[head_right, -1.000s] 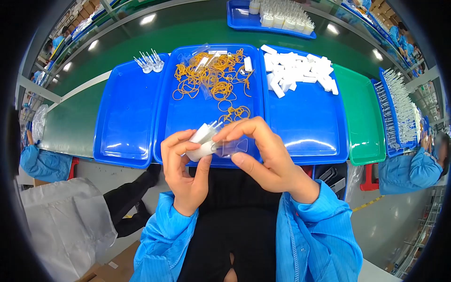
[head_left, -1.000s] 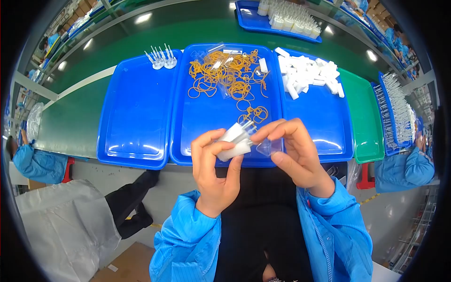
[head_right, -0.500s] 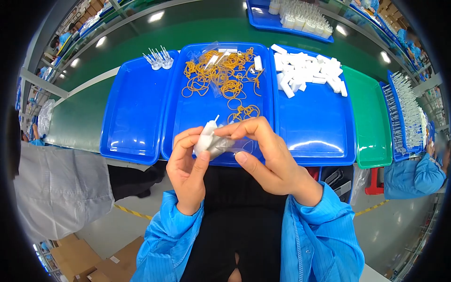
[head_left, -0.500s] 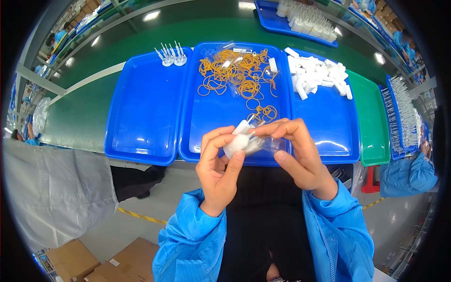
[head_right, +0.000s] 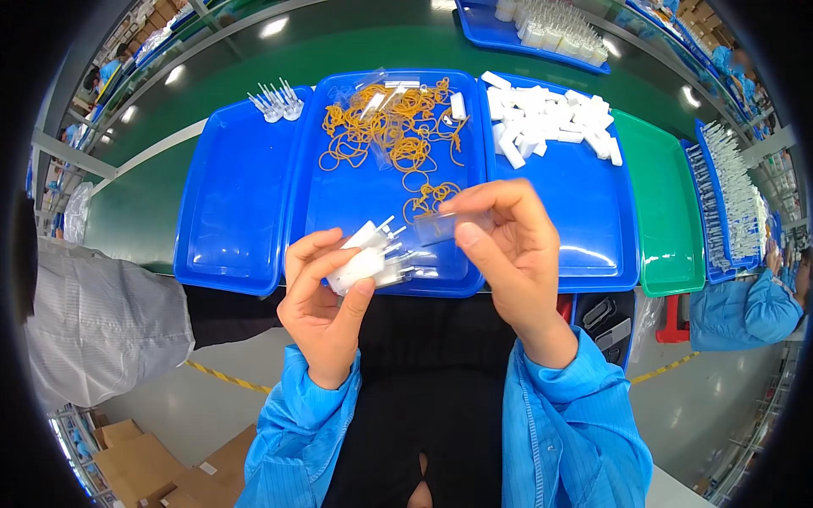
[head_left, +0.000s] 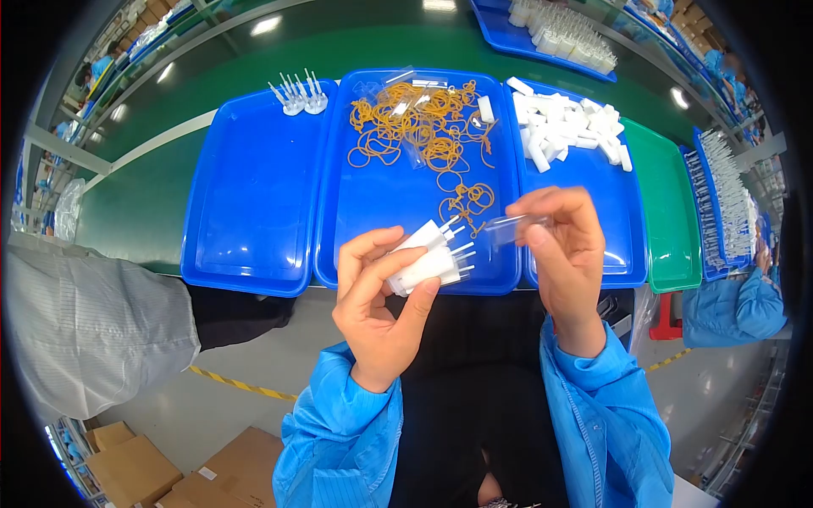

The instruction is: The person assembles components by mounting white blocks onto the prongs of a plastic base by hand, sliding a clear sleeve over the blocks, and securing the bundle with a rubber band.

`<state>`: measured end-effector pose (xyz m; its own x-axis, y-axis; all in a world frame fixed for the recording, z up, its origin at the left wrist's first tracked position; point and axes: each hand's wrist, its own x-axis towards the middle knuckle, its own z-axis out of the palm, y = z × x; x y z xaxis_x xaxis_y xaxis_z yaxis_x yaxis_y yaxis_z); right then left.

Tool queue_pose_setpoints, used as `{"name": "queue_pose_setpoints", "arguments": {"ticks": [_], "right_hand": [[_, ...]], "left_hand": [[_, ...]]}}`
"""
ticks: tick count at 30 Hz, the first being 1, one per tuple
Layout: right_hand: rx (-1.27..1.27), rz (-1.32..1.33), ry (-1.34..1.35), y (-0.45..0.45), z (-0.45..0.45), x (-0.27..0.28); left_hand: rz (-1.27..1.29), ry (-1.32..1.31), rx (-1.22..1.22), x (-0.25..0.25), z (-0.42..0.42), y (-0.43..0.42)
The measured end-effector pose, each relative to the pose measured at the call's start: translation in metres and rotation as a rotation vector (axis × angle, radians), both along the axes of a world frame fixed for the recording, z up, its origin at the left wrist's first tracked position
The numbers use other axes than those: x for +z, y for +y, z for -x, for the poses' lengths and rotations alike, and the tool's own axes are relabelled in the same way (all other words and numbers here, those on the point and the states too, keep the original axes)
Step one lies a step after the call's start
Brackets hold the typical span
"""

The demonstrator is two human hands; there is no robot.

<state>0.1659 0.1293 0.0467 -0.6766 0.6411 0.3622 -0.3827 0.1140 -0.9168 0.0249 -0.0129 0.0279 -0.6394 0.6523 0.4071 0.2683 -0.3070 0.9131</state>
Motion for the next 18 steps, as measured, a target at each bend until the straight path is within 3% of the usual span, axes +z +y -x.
{"name": "queue_pose_setpoints", "arguments": {"ticks": [2,18], "right_hand": [[-0.09,0.141,0.016,-0.011,0.009,0.007],[-0.007,0.067,-0.063,-0.016,0.013,-0.004]], "left_hand": [[0.007,0.015,0.01,0.0,0.0,0.001],[0.043,0.04,0.069,-0.005,0.001,0.003]]}}
